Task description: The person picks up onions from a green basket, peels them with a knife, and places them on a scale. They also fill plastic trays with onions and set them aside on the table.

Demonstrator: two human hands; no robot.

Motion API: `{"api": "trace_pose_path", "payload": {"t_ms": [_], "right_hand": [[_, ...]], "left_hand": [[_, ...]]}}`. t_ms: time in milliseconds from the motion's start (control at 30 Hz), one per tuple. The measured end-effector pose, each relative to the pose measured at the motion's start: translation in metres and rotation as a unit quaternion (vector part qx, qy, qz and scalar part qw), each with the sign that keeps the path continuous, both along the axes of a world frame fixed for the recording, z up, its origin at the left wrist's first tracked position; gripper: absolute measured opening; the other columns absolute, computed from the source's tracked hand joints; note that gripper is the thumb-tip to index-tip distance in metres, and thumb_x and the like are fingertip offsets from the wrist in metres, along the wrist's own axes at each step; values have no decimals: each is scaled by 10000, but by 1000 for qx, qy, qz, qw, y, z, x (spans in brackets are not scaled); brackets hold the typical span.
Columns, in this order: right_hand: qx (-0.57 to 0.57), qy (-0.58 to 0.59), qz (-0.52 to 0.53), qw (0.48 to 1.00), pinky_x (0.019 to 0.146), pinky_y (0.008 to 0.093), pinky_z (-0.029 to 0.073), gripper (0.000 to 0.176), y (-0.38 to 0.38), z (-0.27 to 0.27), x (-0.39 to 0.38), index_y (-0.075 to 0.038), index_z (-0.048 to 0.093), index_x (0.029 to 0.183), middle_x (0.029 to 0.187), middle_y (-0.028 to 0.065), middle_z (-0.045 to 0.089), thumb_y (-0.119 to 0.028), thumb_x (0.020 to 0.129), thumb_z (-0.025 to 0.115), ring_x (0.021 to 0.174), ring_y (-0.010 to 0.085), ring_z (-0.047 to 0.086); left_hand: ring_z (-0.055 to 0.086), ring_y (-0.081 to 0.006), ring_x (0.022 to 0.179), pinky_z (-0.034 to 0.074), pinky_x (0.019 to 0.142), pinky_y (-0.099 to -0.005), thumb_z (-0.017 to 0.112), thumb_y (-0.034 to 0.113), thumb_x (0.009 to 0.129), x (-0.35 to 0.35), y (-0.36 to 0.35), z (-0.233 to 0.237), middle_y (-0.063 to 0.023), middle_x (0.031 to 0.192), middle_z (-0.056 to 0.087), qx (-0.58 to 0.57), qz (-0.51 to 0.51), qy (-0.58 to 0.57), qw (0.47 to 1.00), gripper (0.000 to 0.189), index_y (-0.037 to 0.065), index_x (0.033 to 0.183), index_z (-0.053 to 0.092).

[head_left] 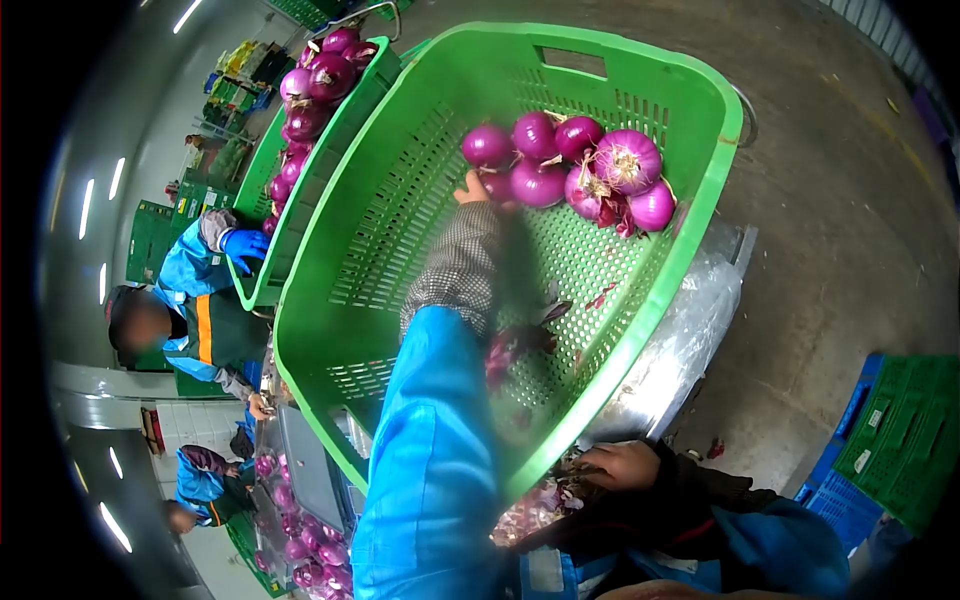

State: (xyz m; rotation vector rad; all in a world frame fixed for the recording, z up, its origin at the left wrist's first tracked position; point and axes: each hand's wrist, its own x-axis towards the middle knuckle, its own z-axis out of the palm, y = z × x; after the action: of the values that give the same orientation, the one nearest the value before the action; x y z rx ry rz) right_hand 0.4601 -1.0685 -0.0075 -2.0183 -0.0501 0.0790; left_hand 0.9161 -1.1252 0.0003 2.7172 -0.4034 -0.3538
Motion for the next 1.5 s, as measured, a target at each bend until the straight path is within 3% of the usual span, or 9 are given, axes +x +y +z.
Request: {"api": "trace_pose_path", "payload": {"t_ms": [200, 300, 367, 533, 667, 833, 900, 1200, 1500], "right_hand": [[-24, 13, 0, 1000, 676, 416, 544, 262, 2, 7, -4, -153, 661, 1070, 901, 95, 657, -299, 853, 676, 801, 310, 665], [-18, -10, 18, 1000, 688, 423, 536, 266, 6, 24, -6, -132, 654, 1062, 918, 104, 661, -281, 843, 683, 830, 311, 664], [-21, -4, 64, 998, 688, 419, 537, 267, 9, 42, -8, -120, 651, 1056, 924, 104, 665, -268, 837, 689, 833, 311, 665], [3, -72, 69, 995, 671, 393, 542, 277, 30, 66, -9, -110, 650, 1044, 971, 89, 669, -259, 824, 729, 785, 310, 671], [65, -121, 41, 990, 662, 333, 539, 327, 47, 104, -6, -47, 647, 1111, 909, 112, 667, -124, 805, 733, 760, 240, 686], [77, -184, 24, 980, 671, 315, 516, 321, 88, 152, -8, 24, 613, 1139, 931, 140, 623, -4, 821, 644, 743, 233, 648], [96, -220, -30, 970, 650, 322, 499, 309, 111, 167, -7, 18, 614, 1137, 902, 135, 605, -3, 829, 634, 719, 229, 627], [-152, -276, -58, 947, 710, 395, 524, 435, 199, 171, -4, -61, 578, 1162, 987, 116, 583, -23, 734, 645, 816, 302, 636], [-198, -275, -46, 940, 684, 367, 530, 320, 229, 137, -9, -43, 569, 1074, 908, 108, 616, -56, 760, 627, 788, 290, 649]], "left_hand": [[607, -376, 1095, 498, 958, -432, 892, 441, 585, -27, 32, 28, -213, 1119, 591, 46, -27, -9, 999, 1001, 67, 1367, 392], [624, -256, 1094, 505, 963, -359, 905, 386, 534, -13, 70, 66, -196, 1203, 596, -55, -119, 105, 986, 1071, 53, 1399, 367], [636, -266, 1048, 554, 869, -415, 883, 368, 588, -36, 93, 123, -167, 1190, 601, -142, -81, 173, 971, 1021, 42, 1401, 357], [605, -302, 1103, 582, 762, -445, 737, 193, 789, -79, 177, 198, -138, 1284, 527, -507, -83, 363, 777, 718, 113, 1398, 365], [633, -405, 1034, 602, 673, -342, 700, 399, 836, -163, 251, 233, -238, 1312, 528, -610, -144, 415, 659, 790, 67, 1447, 326], [646, -381, 1011, 607, 628, -365, 760, 481, 769, -253, 346, 229, -211, 1305, 525, -601, -138, 351, 705, 924, 46, 1446, 307], [614, -272, 1082, 528, 888, -398, 769, 435, 732, -295, 369, 230, -151, 1220, 581, -601, -95, 275, 745, 858, 10, 1377, 396], [610, -231, 1065, 540, 908, -385, 757, -40, 734, -401, 457, 176, -146, 1227, 527, -573, -23, 120, 810, 765, 43, 1349, 310], [555, -222, 1143, 463, 984, -379, 785, 91, 737, -439, 492, 158, -158, 1263, 529, -551, 6, 175, 816, 819, 25, 1360, 258]]}}
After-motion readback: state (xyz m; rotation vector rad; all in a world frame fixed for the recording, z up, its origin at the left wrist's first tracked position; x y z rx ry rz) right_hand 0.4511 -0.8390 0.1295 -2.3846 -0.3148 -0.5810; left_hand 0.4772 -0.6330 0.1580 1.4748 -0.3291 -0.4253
